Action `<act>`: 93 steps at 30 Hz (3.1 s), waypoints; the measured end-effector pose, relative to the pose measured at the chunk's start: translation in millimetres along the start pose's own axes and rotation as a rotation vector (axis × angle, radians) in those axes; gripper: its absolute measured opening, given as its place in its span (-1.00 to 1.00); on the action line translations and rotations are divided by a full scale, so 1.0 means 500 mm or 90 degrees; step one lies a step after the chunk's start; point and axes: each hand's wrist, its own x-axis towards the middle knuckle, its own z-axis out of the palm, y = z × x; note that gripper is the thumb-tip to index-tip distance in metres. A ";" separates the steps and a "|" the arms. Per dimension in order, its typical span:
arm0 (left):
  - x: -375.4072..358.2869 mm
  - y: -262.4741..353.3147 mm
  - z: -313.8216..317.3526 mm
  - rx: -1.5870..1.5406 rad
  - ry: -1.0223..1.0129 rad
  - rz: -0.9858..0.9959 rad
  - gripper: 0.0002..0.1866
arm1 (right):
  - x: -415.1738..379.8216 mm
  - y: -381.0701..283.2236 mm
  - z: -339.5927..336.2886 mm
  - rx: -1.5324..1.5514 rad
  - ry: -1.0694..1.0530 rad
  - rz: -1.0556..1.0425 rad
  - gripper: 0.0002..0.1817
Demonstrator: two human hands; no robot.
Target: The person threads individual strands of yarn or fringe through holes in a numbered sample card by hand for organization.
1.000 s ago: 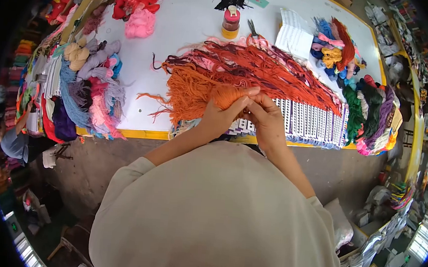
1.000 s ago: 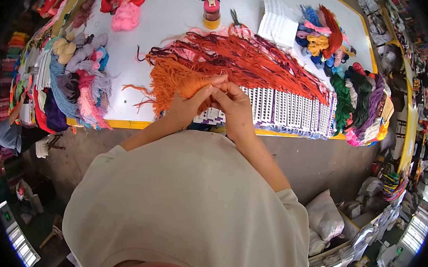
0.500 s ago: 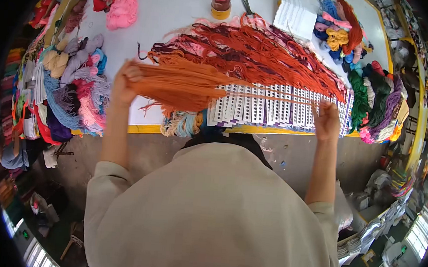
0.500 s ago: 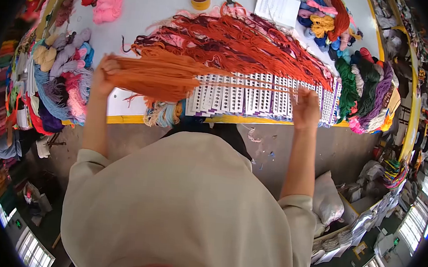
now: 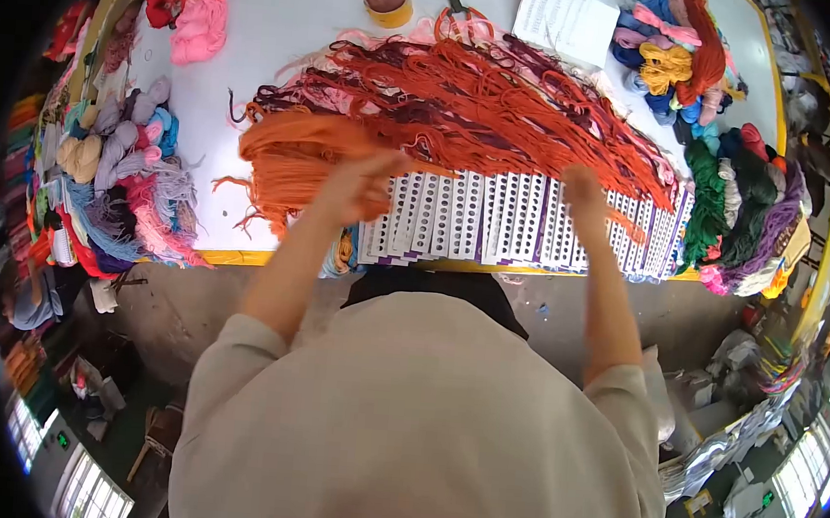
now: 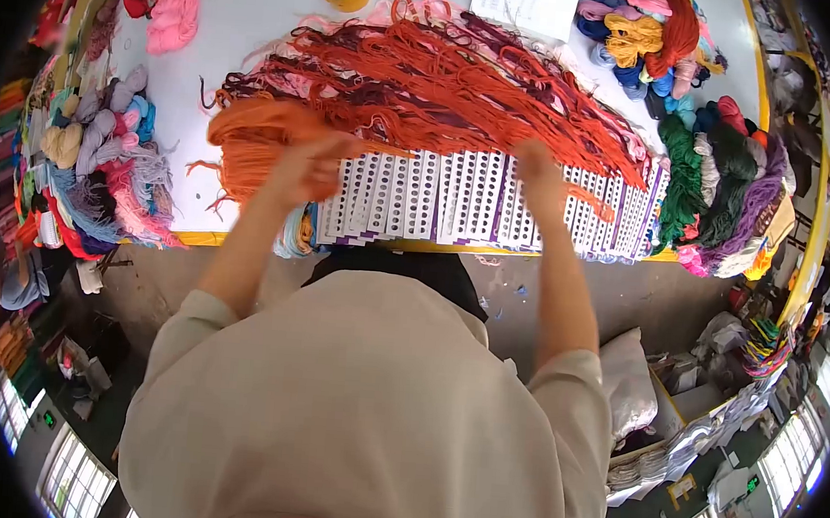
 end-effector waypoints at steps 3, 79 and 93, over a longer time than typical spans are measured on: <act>0.134 -0.096 0.082 0.232 0.063 -0.059 -0.75 | 0.020 -0.052 0.161 -0.052 -0.154 -0.101 -0.90; -0.027 0.046 -0.067 -0.107 -0.068 0.355 -0.75 | 0.069 -0.030 0.246 -0.271 -0.299 0.038 -0.72; -0.123 0.146 -0.063 0.219 0.002 0.342 -0.62 | 0.038 -0.057 0.255 -0.309 -0.245 0.000 -0.66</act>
